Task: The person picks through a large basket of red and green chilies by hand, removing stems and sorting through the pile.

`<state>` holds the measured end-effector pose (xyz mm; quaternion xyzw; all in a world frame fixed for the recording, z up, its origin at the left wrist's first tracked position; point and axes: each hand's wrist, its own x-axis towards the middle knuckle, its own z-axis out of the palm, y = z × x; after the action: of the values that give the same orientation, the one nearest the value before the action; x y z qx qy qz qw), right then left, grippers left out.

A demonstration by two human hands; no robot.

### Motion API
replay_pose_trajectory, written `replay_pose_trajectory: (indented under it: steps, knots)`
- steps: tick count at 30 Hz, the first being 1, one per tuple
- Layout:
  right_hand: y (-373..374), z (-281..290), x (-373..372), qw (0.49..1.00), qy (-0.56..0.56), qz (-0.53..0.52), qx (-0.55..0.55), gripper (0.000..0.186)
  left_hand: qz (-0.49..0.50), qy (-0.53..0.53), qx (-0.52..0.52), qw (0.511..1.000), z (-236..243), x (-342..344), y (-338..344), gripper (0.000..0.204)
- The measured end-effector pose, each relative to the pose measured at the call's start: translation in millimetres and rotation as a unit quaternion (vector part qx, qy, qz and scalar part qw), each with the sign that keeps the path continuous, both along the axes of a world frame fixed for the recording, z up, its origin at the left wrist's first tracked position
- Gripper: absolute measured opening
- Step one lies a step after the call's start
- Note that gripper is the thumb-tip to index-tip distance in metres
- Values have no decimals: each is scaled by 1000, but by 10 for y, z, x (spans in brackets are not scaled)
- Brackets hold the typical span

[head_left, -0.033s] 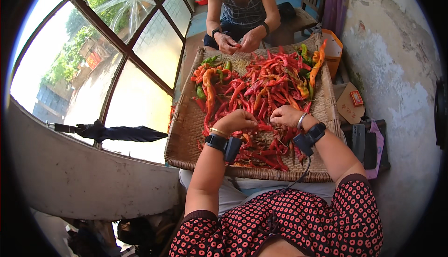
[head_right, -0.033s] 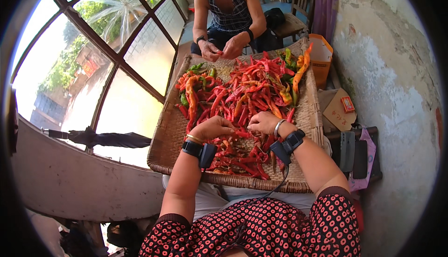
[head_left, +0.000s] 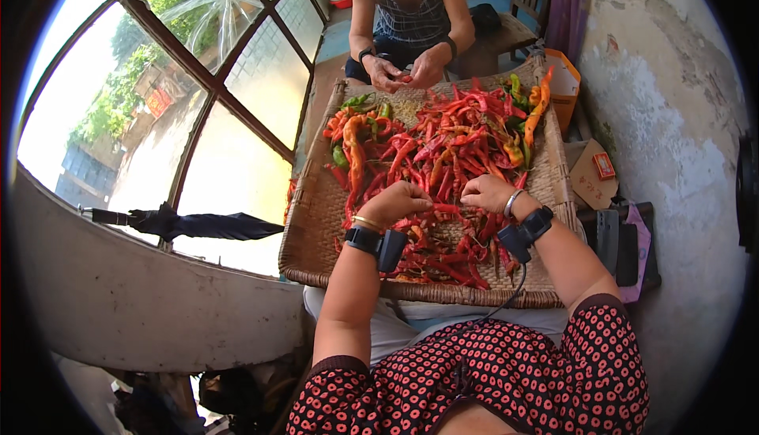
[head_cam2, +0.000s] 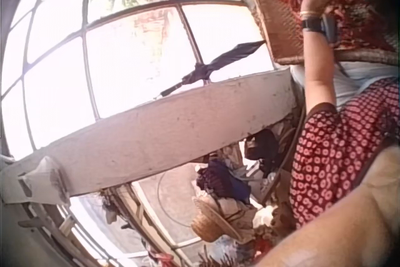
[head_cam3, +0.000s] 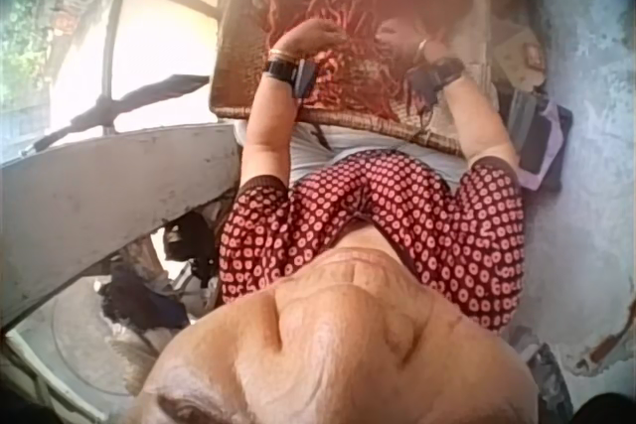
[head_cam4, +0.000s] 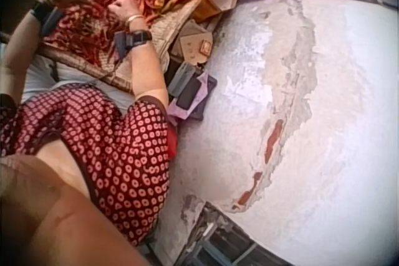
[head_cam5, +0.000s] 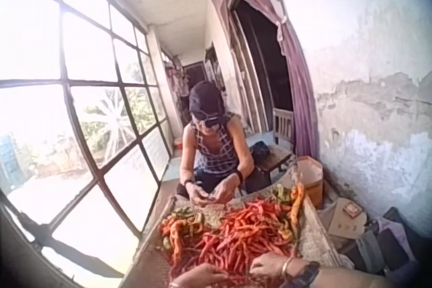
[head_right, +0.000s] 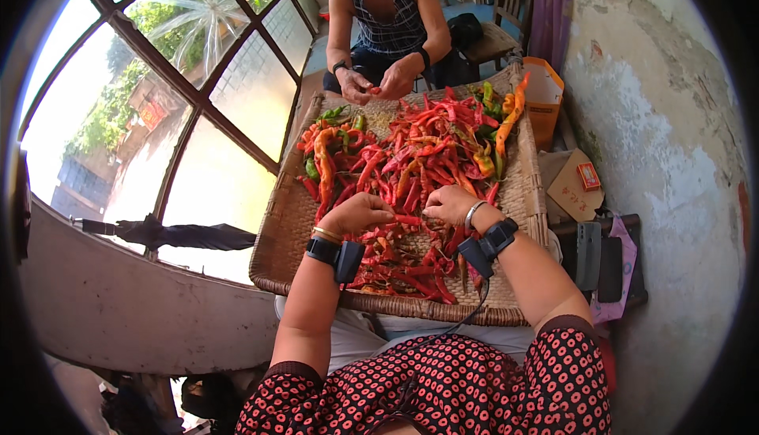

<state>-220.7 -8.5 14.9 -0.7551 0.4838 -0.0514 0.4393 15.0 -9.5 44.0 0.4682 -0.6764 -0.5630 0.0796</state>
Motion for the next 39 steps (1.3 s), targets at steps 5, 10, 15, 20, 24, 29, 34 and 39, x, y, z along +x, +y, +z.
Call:
replay_pose_trajectory:
  steps: [5, 10, 15, 20, 24, 29, 34, 39]
  knots:
    - [19, 45, 4, 935, 314, 2, -165, 27, 284, 294, -65, 911, -430, 153, -201, 38]
    - [65, 96, 36, 931, 344, 100, -64, 33, 203, 42, -348, 914, -483, 76, -174, 38]
    - [103, 0, 92, 949, 290, 97, -77, 33, -12, -19, -223, 975, -511, -85, -46, 25]
    - [43, -69, 53, 944, 292, 151, -36, 33, -44, -42, -100, 993, -493, -138, 33, 23]
    - [64, -92, 115, 949, 289, 121, -26, 32, -96, -94, -229, 964, -618, -59, 19, 23]
    - [156, -125, 186, 948, 310, 48, -56, 35, -127, -233, -300, 916, -511, -75, 64, 21]
    - [112, -271, 216, 965, 231, 82, -91, 28, -118, -280, -316, 899, -416, -9, 56, 17]
    - [102, -115, 248, 987, 80, 129, -50, 28, -4, -133, -368, 920, -307, 139, -57, 14]
